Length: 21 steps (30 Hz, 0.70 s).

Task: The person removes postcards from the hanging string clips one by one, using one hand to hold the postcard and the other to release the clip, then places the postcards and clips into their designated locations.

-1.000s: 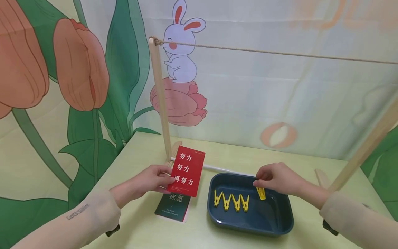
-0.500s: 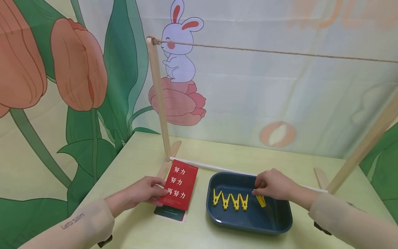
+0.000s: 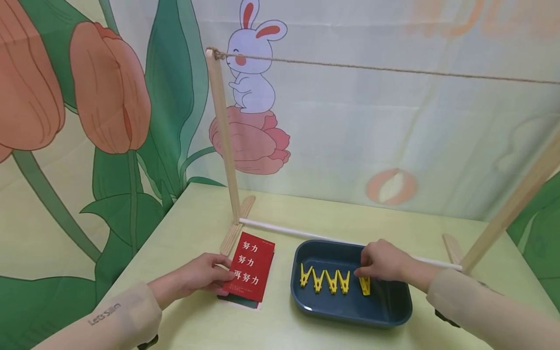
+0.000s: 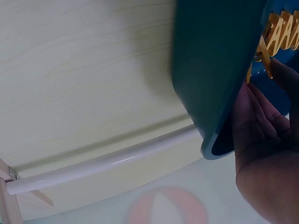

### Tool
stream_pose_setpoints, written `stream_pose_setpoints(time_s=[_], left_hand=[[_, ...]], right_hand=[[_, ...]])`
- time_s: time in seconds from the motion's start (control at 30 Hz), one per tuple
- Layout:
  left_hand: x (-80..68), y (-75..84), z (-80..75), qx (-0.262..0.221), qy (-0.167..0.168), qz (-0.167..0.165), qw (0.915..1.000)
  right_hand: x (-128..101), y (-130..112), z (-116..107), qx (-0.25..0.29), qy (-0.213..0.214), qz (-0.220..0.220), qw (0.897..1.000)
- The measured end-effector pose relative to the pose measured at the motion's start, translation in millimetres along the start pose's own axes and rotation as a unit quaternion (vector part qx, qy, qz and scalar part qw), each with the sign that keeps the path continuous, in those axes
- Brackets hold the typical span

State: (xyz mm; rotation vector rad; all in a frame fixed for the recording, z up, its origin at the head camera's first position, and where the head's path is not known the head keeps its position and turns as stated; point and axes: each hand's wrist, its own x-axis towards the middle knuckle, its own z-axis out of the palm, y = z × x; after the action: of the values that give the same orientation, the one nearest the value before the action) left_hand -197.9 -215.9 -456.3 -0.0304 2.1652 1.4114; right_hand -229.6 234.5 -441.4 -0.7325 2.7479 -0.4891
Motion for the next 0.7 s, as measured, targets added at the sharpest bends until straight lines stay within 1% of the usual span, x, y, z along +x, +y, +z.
stream_pose_setpoints(time_s=[0.23, 0.47, 0.7], left_hand=[[2.1, -5.7, 1.1, 0.023, 0.009, -0.010, 0.9996], [2.5, -9.2, -0.8, 0.047, 0.000, -0.007, 0.9989], [-0.1, -10.5, -0.5, 0.052, -0.007, -0.005, 0.9986]], right_hand=[[2.1, -0.1, 2.3, -0.017, -0.002, 0.006, 1.000], [4.2, -0.6, 4.4, -0.026, -0.004, 0.007, 1.000], [8.8, -2.7, 7.2, -0.032, -0.010, 0.018, 0.999]])
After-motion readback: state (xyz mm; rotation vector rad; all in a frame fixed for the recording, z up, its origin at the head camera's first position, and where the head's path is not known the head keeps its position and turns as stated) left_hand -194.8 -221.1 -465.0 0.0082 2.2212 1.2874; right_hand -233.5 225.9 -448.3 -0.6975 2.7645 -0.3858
